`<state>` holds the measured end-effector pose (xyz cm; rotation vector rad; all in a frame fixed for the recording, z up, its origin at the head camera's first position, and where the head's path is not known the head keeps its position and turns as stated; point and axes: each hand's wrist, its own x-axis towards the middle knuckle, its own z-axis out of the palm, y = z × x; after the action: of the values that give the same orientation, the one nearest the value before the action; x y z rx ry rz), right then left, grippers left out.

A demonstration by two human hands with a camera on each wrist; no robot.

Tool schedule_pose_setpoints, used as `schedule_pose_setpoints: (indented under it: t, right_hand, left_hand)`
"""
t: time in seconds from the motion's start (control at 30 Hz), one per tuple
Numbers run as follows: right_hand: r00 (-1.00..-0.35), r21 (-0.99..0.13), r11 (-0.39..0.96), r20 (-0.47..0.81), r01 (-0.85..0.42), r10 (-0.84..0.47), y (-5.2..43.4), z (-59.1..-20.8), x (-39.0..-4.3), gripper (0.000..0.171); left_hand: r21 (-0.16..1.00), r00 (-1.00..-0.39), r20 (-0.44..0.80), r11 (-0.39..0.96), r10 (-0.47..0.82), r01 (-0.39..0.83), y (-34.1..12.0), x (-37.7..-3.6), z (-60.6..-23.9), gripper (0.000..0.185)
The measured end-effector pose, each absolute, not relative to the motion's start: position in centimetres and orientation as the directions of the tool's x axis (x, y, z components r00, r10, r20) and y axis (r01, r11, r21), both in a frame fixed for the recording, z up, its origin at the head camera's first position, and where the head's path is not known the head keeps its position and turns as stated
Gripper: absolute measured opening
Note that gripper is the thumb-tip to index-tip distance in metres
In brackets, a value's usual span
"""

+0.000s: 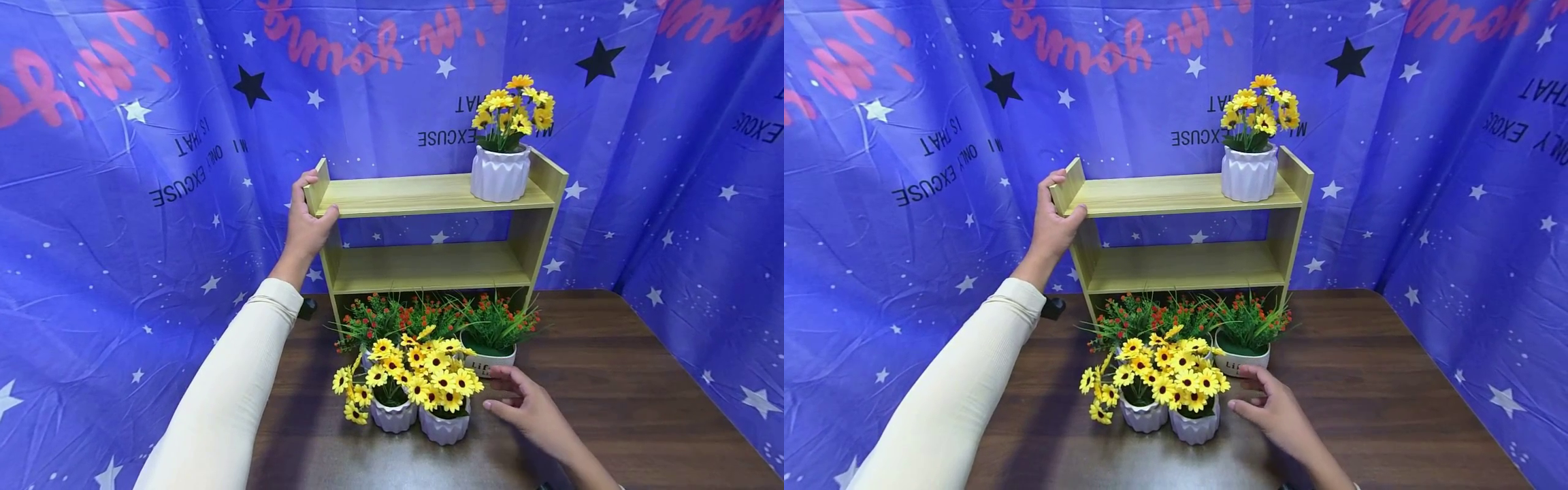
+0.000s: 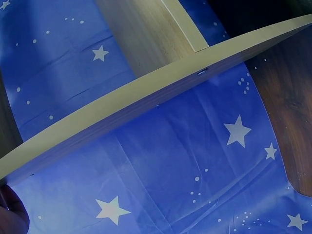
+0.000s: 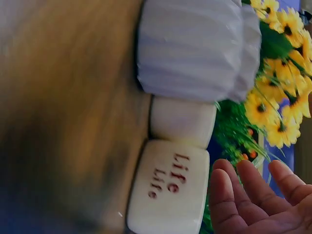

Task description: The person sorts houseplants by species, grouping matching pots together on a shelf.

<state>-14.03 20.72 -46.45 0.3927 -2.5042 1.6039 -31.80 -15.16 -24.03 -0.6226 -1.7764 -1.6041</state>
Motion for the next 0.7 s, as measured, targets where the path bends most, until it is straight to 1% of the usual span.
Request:
schedule_pose_setpoints:
  t: [0.17,0.23,0.33,0.37,0.57,0.6,0.7]
  right_hand:
    - [-0.971,-0.894,0.386,0.172,-0.225,-0.168,20.0,-47.4,-13.7,0.053]
    - [-0.970,-0.900,0.377,0.157,-0.217,-0.185,19.8,-47.8,-13.7,0.053]
    - [-0.968,-0.905,0.367,0.145,-0.214,-0.206,19.4,-48.2,-13.6,0.054]
    - [-0.967,-0.907,0.363,0.141,-0.212,-0.214,19.3,-48.4,-13.6,0.054]
    - [-0.964,-0.917,0.347,0.115,-0.195,-0.240,18.7,-49.1,-13.5,0.056]
    - [-0.963,-0.917,0.347,0.114,-0.196,-0.242,18.6,-49.2,-13.6,0.057]
    - [-0.963,-0.920,0.341,0.109,-0.192,-0.248,18.3,-49.4,-13.6,0.065]
  left_hand:
    - [0.675,-0.672,0.737,0.139,-0.075,0.724,-15.1,-31.6,-24.0,0.054]
    - [0.674,-0.670,0.738,0.136,-0.074,0.727,-15.0,-31.6,-24.0,0.054]
    - [0.674,-0.670,0.738,0.130,-0.078,0.727,-15.0,-31.7,-24.0,0.054]
    - [0.675,-0.670,0.738,0.127,-0.083,0.727,-15.2,-32.2,-24.2,0.055]
    - [0.684,-0.679,0.729,0.100,-0.086,0.723,-15.2,-32.3,-24.2,0.055]
    - [0.687,-0.682,0.727,0.098,-0.084,0.720,-15.1,-31.8,-23.9,0.054]
    - [0.686,-0.681,0.728,0.102,-0.079,0.721,-15.0,-31.8,-23.9,0.055]
